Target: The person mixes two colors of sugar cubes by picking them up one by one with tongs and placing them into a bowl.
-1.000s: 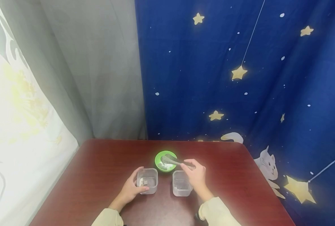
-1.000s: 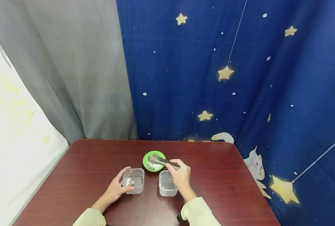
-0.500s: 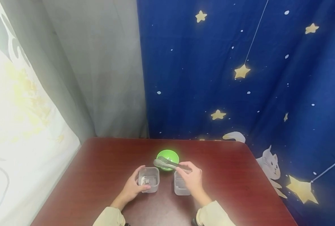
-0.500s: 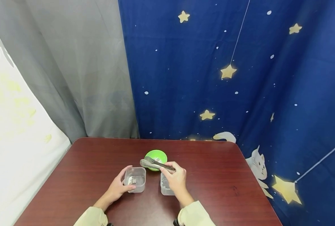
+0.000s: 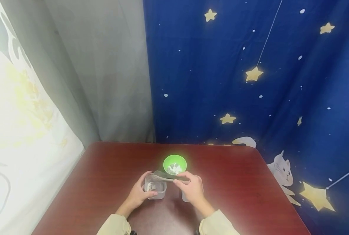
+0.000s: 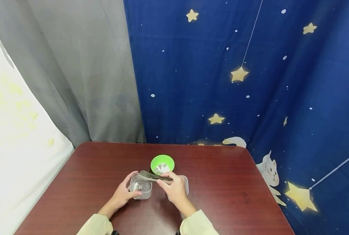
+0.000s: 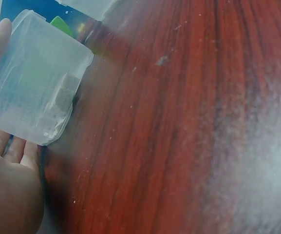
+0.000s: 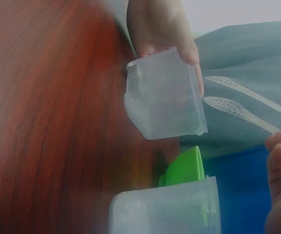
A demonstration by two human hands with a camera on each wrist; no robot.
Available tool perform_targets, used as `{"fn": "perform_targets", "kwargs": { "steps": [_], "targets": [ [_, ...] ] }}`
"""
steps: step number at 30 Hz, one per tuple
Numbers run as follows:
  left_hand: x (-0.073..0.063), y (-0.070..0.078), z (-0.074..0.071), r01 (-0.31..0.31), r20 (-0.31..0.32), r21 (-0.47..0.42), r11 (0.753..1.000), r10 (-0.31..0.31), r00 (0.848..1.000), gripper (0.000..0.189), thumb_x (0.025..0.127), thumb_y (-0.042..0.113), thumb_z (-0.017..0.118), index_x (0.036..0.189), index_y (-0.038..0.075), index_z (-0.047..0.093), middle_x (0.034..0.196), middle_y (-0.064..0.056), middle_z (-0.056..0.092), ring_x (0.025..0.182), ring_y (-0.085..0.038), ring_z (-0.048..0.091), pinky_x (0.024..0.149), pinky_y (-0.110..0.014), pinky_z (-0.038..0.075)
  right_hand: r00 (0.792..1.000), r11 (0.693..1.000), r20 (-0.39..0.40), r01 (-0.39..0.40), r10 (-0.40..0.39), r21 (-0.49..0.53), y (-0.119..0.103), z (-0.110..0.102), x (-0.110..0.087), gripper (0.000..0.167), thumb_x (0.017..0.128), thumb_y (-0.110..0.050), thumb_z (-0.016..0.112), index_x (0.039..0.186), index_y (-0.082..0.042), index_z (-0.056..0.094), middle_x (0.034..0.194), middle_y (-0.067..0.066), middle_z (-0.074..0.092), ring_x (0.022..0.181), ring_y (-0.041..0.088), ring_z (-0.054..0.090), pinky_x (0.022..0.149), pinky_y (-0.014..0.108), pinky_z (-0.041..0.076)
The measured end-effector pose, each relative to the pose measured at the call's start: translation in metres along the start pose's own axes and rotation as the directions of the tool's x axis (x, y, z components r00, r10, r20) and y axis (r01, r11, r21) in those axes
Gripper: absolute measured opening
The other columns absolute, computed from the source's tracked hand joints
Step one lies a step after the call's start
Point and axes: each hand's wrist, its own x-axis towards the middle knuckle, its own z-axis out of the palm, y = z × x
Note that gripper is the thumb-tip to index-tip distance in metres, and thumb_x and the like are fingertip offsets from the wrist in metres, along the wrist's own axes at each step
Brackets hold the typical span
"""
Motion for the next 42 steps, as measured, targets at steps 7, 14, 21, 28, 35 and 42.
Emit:
{"fn": "perform_targets", "kwargs": {
  "steps": [7,14,21,28,35,42],
  "targets": [
    [0.000,0.001,0.000,0.010,-0.004,0.003,1.000,-0.010,1.000,0.098,0.067,0.007,0.088,0.149,0.011,0.035,0.140,-0.015,0.047,0.114,-0.033,0.058,0.084,-0.036,0.054,0.995,0.991,0.093,0.050,-0.038,-0.123,0.006,0.007,0.002,0.022,0.076,-0.034,0.082,0.091,-0.019,0.075,0.078,-0.002,0.073,0.071,0.009,0.070,0.057,0.022,0.053],
    [0.001,-0.001,0.000,0.005,0.005,-0.004,1.000,-0.005,1.000,0.098,0.068,0.006,0.088,0.150,0.009,0.034,0.138,-0.015,0.049,0.114,-0.033,0.058,0.084,-0.033,0.054,0.966,1.000,0.257,-0.010,0.014,-0.017,0.005,0.013,0.006,0.024,0.082,-0.022,0.079,0.099,-0.006,0.071,0.096,0.008,0.072,0.081,0.022,0.072,0.064,0.021,0.055],
    [0.001,-0.002,-0.001,0.001,0.034,-0.026,1.000,0.000,0.999,0.095,0.070,0.006,0.086,0.149,0.012,0.034,0.140,-0.017,0.047,0.115,-0.036,0.057,0.084,-0.034,0.054,0.953,0.997,0.302,0.005,0.019,-0.078,0.003,0.019,0.012,0.024,0.083,-0.023,0.077,0.100,-0.007,0.071,0.098,0.008,0.072,0.081,0.016,0.071,0.066,0.022,0.055],
    [0.001,-0.001,-0.001,0.011,0.014,0.017,1.000,-0.011,1.000,0.096,0.069,0.008,0.088,0.150,0.013,0.035,0.140,-0.014,0.047,0.116,-0.035,0.056,0.085,-0.034,0.053,0.947,0.994,0.322,0.025,0.012,-0.109,-0.001,0.023,0.016,0.019,0.083,-0.018,0.077,0.098,-0.007,0.071,0.092,0.009,0.072,0.079,0.016,0.071,0.063,0.021,0.055],
    [-0.002,0.004,0.000,0.002,0.007,-0.002,1.000,-0.002,1.000,0.097,0.069,0.005,0.087,0.150,0.007,0.033,0.138,-0.016,0.048,0.117,-0.036,0.055,0.088,-0.035,0.052,0.937,0.992,0.348,0.020,0.023,-0.122,-0.004,0.025,0.017,0.016,0.082,-0.016,0.078,0.094,-0.007,0.070,0.090,0.010,0.072,0.078,0.016,0.071,0.063,0.022,0.055],
    [-0.003,0.001,0.003,0.008,-0.001,0.008,1.000,-0.008,1.000,0.098,0.069,0.006,0.087,0.150,0.008,0.033,0.139,-0.014,0.047,0.117,-0.035,0.056,0.086,-0.036,0.053,0.939,0.986,0.345,0.058,0.000,-0.159,-0.005,0.025,0.017,0.012,0.082,-0.014,0.077,0.089,-0.007,0.071,0.088,0.008,0.072,0.079,0.018,0.071,0.065,0.022,0.054]
  ]
}}
